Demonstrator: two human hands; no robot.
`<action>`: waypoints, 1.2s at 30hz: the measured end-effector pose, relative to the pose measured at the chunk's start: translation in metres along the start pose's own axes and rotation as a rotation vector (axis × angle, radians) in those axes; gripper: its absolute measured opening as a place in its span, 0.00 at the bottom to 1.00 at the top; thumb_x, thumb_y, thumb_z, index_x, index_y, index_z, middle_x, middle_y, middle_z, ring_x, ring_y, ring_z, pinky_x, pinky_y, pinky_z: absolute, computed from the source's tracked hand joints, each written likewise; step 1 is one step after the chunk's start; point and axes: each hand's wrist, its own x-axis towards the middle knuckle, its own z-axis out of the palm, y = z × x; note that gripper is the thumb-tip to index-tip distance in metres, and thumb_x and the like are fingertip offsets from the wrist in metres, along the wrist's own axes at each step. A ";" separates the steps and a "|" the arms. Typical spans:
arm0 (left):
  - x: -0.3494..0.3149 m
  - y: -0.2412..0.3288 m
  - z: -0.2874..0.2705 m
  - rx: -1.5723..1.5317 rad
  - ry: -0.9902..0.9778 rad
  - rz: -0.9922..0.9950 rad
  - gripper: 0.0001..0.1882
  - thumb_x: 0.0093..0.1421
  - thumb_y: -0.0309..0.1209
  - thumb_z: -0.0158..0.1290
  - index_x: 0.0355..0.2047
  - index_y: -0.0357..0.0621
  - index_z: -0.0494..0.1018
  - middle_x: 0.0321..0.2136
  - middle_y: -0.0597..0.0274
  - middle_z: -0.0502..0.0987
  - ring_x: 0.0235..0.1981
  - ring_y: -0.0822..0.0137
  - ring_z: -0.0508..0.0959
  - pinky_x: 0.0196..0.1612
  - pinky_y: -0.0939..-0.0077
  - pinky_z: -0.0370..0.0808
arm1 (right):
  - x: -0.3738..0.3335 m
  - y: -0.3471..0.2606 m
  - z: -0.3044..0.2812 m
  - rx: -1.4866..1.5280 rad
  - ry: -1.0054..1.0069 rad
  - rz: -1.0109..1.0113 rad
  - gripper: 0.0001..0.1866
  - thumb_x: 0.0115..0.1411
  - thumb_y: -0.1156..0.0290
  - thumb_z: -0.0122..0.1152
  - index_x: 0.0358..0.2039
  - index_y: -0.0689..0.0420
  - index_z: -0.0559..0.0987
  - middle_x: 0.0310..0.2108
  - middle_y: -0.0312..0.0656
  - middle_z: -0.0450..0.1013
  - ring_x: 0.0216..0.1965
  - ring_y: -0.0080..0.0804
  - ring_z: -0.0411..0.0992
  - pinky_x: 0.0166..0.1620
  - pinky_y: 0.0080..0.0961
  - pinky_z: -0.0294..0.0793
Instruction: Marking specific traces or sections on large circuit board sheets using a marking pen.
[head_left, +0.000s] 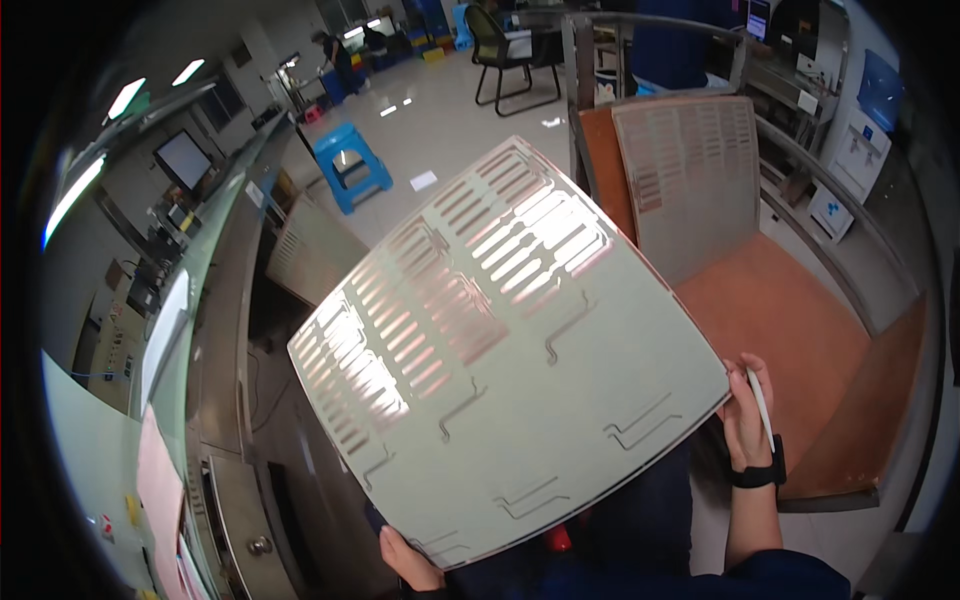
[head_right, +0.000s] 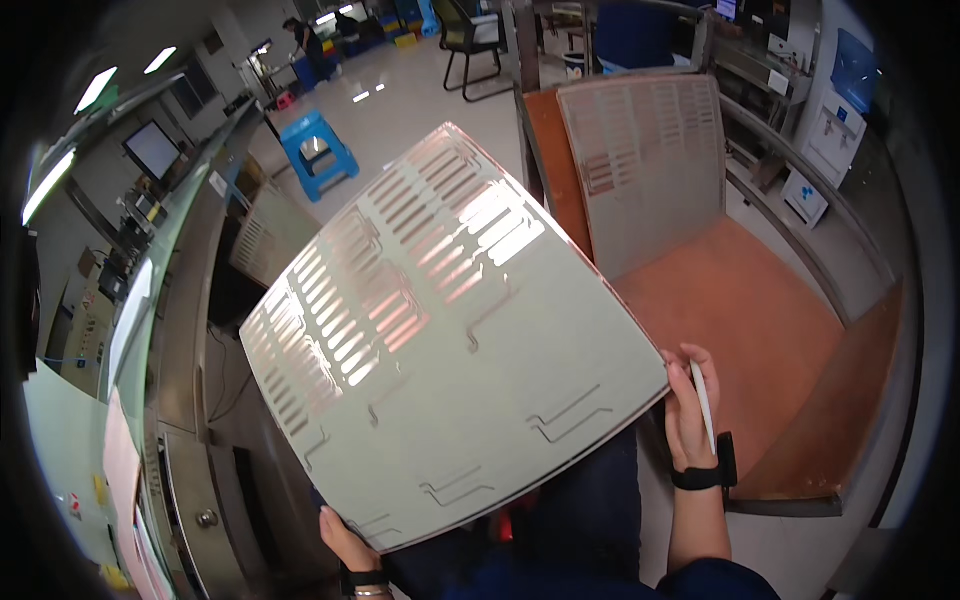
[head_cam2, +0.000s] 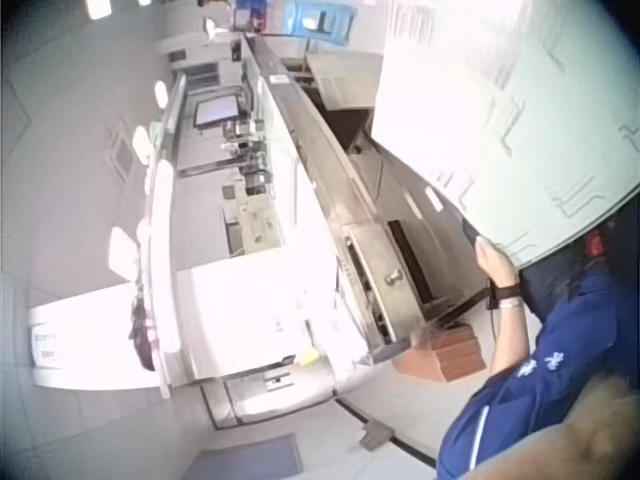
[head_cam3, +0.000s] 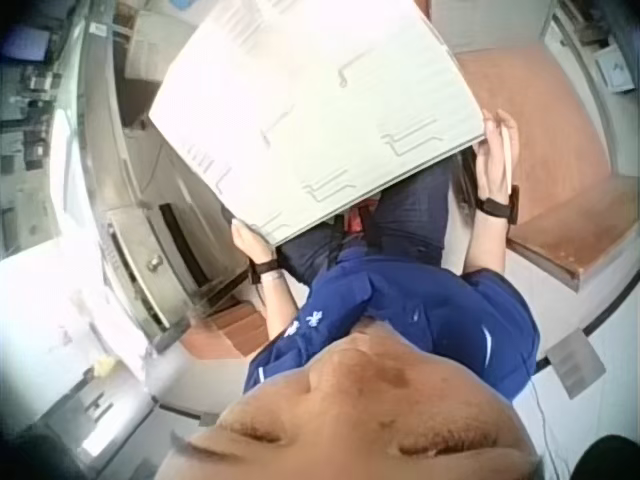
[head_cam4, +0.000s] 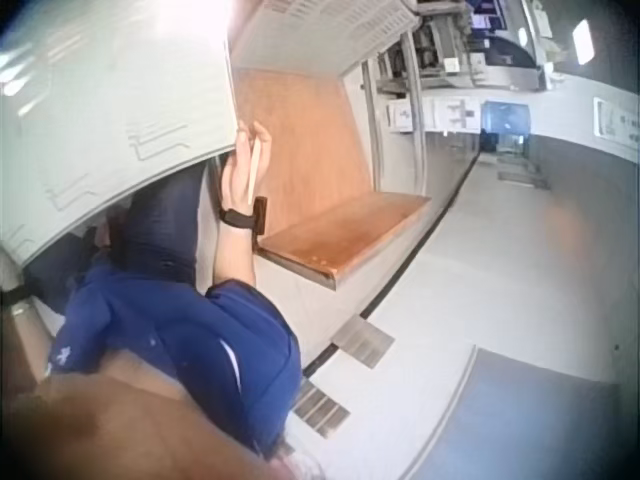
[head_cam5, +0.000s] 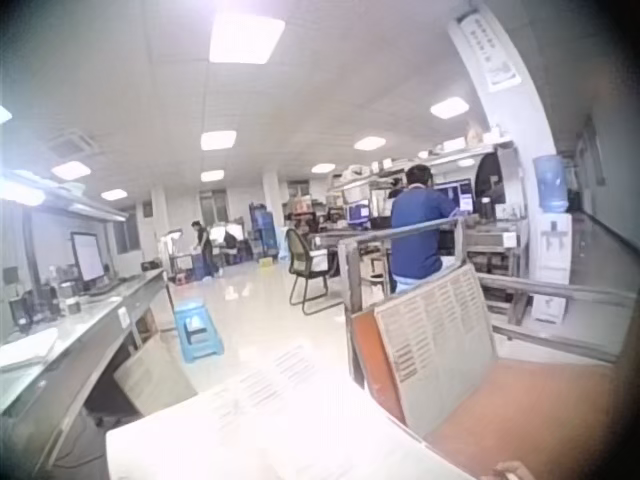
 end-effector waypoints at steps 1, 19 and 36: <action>0.002 0.003 0.000 -0.028 0.025 -0.006 0.21 0.73 0.41 0.42 0.43 0.32 0.72 0.40 0.59 0.78 0.40 0.69 0.76 0.46 0.73 0.72 | -0.002 0.003 0.002 0.010 0.003 0.002 0.16 0.63 0.76 0.60 0.51 0.56 0.71 0.45 0.41 0.73 0.50 0.27 0.71 0.58 0.26 0.68; -0.018 0.039 0.007 0.005 0.061 -0.006 0.20 0.73 0.38 0.42 0.48 0.28 0.71 0.46 0.53 0.76 0.47 0.65 0.74 0.53 0.68 0.70 | -0.002 -0.004 0.008 0.143 -0.012 -0.012 0.15 0.62 0.79 0.60 0.49 0.55 0.72 0.42 0.39 0.75 0.47 0.25 0.72 0.56 0.24 0.70; -0.019 0.052 0.004 0.036 0.021 -0.004 0.22 0.73 0.38 0.42 0.47 0.26 0.73 0.45 0.52 0.78 0.46 0.64 0.75 0.52 0.69 0.71 | -0.009 -0.014 0.012 0.169 -0.060 -0.025 0.14 0.63 0.78 0.61 0.48 0.53 0.73 0.41 0.36 0.75 0.45 0.24 0.73 0.51 0.22 0.72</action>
